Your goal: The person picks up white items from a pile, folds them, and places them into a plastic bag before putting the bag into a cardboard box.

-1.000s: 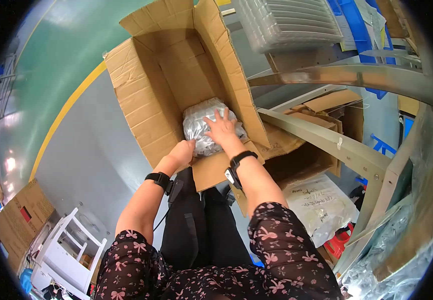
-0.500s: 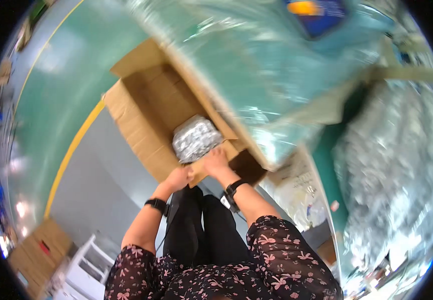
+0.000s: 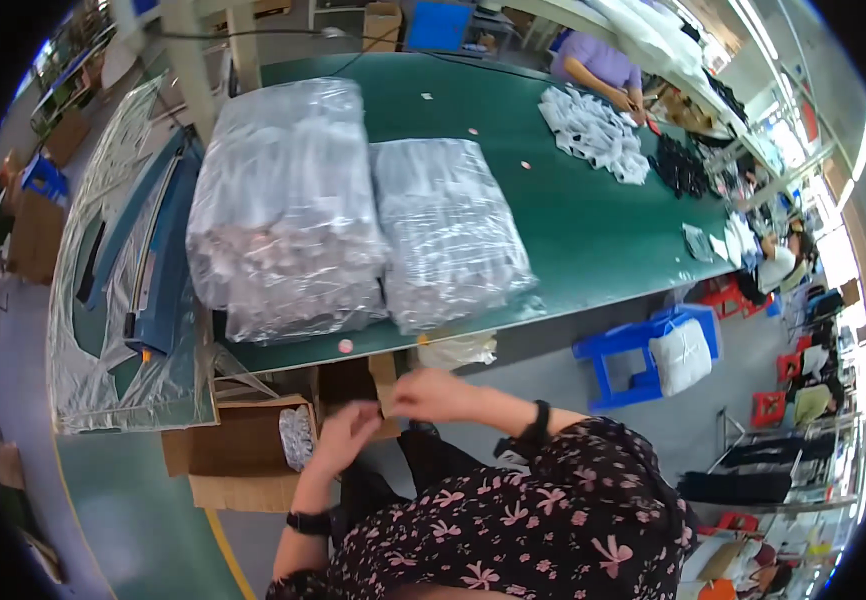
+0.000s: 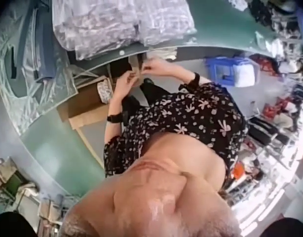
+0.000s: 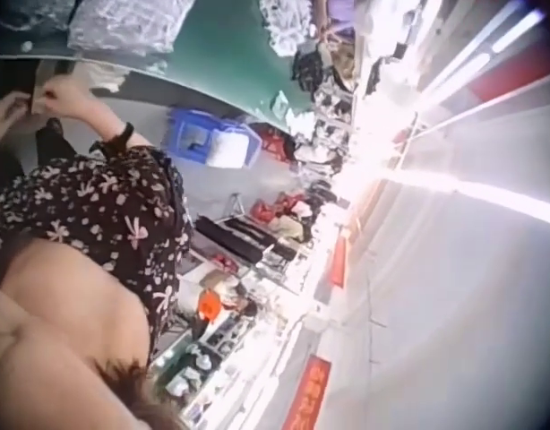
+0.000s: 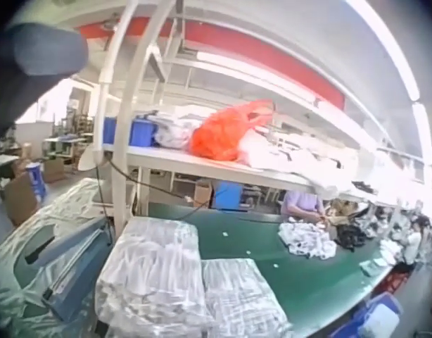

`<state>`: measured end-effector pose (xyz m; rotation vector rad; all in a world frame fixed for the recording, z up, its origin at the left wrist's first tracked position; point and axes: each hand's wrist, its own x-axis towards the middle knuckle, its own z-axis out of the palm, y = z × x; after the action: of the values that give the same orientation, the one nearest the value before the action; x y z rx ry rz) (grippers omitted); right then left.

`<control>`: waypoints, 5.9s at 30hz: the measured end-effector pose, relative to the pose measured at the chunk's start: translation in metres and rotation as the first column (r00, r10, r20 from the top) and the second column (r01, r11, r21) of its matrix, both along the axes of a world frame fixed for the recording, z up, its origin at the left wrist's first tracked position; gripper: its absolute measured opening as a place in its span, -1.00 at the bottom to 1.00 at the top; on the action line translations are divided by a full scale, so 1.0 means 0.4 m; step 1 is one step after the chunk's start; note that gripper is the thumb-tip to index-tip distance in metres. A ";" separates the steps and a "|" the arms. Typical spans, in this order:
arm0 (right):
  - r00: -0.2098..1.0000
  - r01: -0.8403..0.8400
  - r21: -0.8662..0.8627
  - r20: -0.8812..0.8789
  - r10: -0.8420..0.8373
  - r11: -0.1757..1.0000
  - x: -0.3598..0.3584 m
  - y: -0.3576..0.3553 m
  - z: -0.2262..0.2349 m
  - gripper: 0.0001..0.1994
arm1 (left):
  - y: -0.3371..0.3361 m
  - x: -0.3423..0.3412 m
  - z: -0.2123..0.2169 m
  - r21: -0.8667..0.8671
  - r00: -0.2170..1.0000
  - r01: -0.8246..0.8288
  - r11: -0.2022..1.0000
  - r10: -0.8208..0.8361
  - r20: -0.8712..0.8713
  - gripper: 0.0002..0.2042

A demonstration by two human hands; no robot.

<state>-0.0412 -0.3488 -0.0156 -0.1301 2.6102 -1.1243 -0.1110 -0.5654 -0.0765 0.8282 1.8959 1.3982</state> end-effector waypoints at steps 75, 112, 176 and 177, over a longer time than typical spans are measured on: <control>0.981 -0.182 0.255 0.105 0.160 0.950 -0.604 -0.816 -1.202 -0.73 | -0.713 -0.031 -1.039 -0.646 0.479 -0.668 0.370 0.878 0.008 -0.84; 0.775 0.302 -0.052 -0.569 -0.277 0.952 0.036 0.002 -0.031 -0.77 | 0.058 0.085 -0.097 0.070 0.908 -0.419 0.905 0.417 0.042 -0.78; 0.988 -0.130 -0.297 0.045 0.150 0.946 -0.421 -0.653 -0.415 -0.80 | -0.702 0.117 -0.164 -0.086 0.192 -0.977 0.197 0.979 0.070 -0.70; 0.992 -0.125 -0.262 -0.017 0.125 0.957 -0.465 -0.704 -0.476 -0.80 | -0.731 0.084 -0.226 -0.114 0.164 -0.979 0.168 0.986 0.040 -0.70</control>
<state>-0.2271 -0.6303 -0.2061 -0.3464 2.4018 -1.4178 -0.0772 -0.8578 -0.1668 -0.8517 2.4453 1.9618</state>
